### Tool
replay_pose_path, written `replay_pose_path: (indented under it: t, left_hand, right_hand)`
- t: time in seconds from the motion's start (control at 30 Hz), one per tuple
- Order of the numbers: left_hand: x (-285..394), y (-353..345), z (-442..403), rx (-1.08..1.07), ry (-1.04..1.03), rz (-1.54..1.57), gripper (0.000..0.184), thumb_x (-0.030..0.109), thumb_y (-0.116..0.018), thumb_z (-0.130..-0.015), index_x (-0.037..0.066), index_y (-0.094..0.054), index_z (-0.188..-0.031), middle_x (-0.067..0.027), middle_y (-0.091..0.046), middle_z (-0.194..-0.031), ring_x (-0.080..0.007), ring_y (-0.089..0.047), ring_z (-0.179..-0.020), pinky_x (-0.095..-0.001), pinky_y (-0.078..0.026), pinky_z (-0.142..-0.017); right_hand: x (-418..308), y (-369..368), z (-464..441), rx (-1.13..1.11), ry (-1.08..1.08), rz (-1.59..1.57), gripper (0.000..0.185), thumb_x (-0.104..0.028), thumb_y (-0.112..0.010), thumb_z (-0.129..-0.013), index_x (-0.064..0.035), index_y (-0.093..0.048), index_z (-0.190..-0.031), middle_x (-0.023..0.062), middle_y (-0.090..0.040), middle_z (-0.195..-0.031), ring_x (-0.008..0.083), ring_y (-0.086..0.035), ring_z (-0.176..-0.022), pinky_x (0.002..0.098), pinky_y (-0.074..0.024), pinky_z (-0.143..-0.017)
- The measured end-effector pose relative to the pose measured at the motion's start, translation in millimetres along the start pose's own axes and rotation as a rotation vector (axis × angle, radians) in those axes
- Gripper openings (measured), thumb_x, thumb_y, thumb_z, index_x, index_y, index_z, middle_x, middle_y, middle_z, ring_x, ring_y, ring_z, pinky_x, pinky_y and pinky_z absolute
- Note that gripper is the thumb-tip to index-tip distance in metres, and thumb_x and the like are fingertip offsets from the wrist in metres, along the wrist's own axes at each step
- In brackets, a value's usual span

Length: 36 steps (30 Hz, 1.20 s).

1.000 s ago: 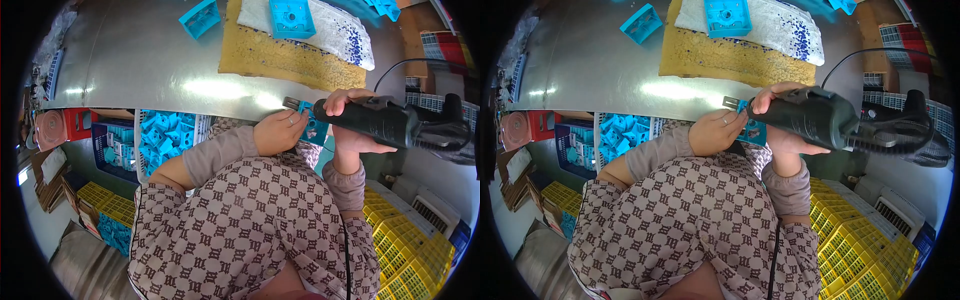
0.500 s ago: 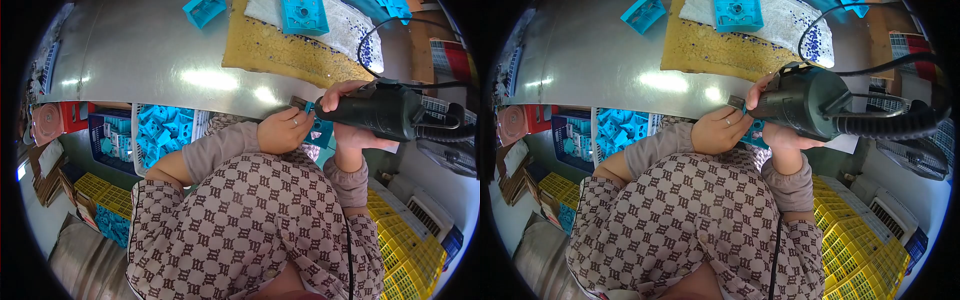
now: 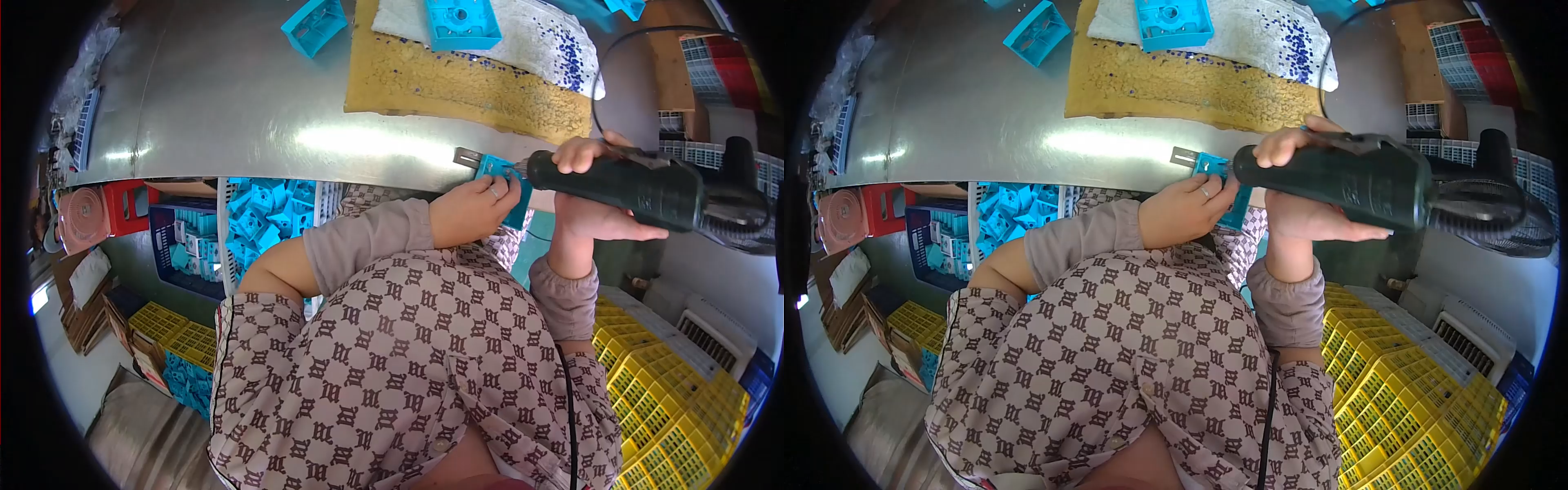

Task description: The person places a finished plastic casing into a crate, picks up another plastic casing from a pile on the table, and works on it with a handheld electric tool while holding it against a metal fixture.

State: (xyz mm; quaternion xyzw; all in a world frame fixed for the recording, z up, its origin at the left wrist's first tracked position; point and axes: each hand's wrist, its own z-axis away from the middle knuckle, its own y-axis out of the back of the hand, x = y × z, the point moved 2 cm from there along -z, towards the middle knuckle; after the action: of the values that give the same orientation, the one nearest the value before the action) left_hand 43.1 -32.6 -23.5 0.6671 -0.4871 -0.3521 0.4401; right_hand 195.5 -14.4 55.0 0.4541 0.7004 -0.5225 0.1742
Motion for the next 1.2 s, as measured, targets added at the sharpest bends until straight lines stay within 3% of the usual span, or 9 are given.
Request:
replay_pose_path:
  t: [0.03, 0.3, 0.4, 0.93, 1.2]
  left_hand:
    - [0.6, -0.4, 0.4, -0.001, -0.003, -0.002, 0.036, 0.016, -0.053, -0.079, -0.006, -0.064, -0.106, -0.017, -0.055, -0.12, -0.025, -0.052, -0.1, -0.0329, -0.046, -0.088]
    - [1.4, -1.5, -0.1, -0.008, -0.007, 0.036, 0.033, 0.015, -0.054, -0.079, -0.008, -0.065, -0.1, -0.0185, -0.054, -0.121, -0.0264, -0.052, -0.101, -0.0335, -0.046, -0.09]
    - [-0.8, -2.0, -0.3, 0.067, -0.019, 0.003, 0.029, 0.018, -0.054, -0.08, -0.005, -0.068, -0.091, -0.0185, -0.054, -0.115, -0.0259, -0.052, -0.098, -0.0314, -0.046, -0.084]
    - [-2.1, 0.0, -1.1, 0.024, 0.017, 0.061, 0.036, 0.016, -0.053, -0.078, -0.008, -0.065, -0.102, -0.0179, -0.054, -0.12, -0.0263, -0.052, -0.1, -0.0326, -0.046, -0.09]
    - [-2.8, -0.9, -1.5, 0.03, 0.014, 0.048, 0.036, 0.016, -0.053, -0.078, -0.009, -0.064, -0.102, -0.0172, -0.054, -0.118, -0.0257, -0.052, -0.098, -0.032, -0.046, -0.089]
  right_hand:
    - [-4.7, 3.6, -0.1, -0.048, 0.028, -0.019, 0.127, -0.102, -0.024, -0.057, 0.0051, -0.047, -0.121, 0.017, -0.056, -0.077, 0.0266, -0.053, -0.068, 0.0412, -0.0427, -0.065]
    - [-2.9, 9.8, 8.8, -0.042, 0.04, 0.029, 0.126, -0.101, -0.028, -0.057, 0.0055, -0.047, -0.121, 0.0163, -0.057, -0.078, 0.0266, -0.053, -0.068, 0.0412, -0.0433, -0.066]
    - [-1.7, 7.7, 10.3, -0.077, 0.034, 0.022, 0.126, -0.101, -0.03, -0.057, 0.0061, -0.046, -0.122, 0.0164, -0.057, -0.078, 0.027, -0.054, -0.07, 0.0417, -0.0438, -0.067]
    - [-7.4, 5.9, 6.1, -0.095, 0.091, 0.09, 0.123, -0.098, -0.029, -0.062, 0.0075, -0.048, -0.122, 0.0168, -0.058, -0.077, 0.0286, -0.056, -0.071, 0.042, -0.0464, -0.067]
    - [-4.7, 4.4, 0.3, -0.168, -0.022, 0.017, 0.12, -0.098, -0.039, -0.059, 0.0073, -0.05, -0.116, 0.0173, -0.058, -0.077, 0.0277, -0.055, -0.07, 0.0405, -0.0442, -0.066]
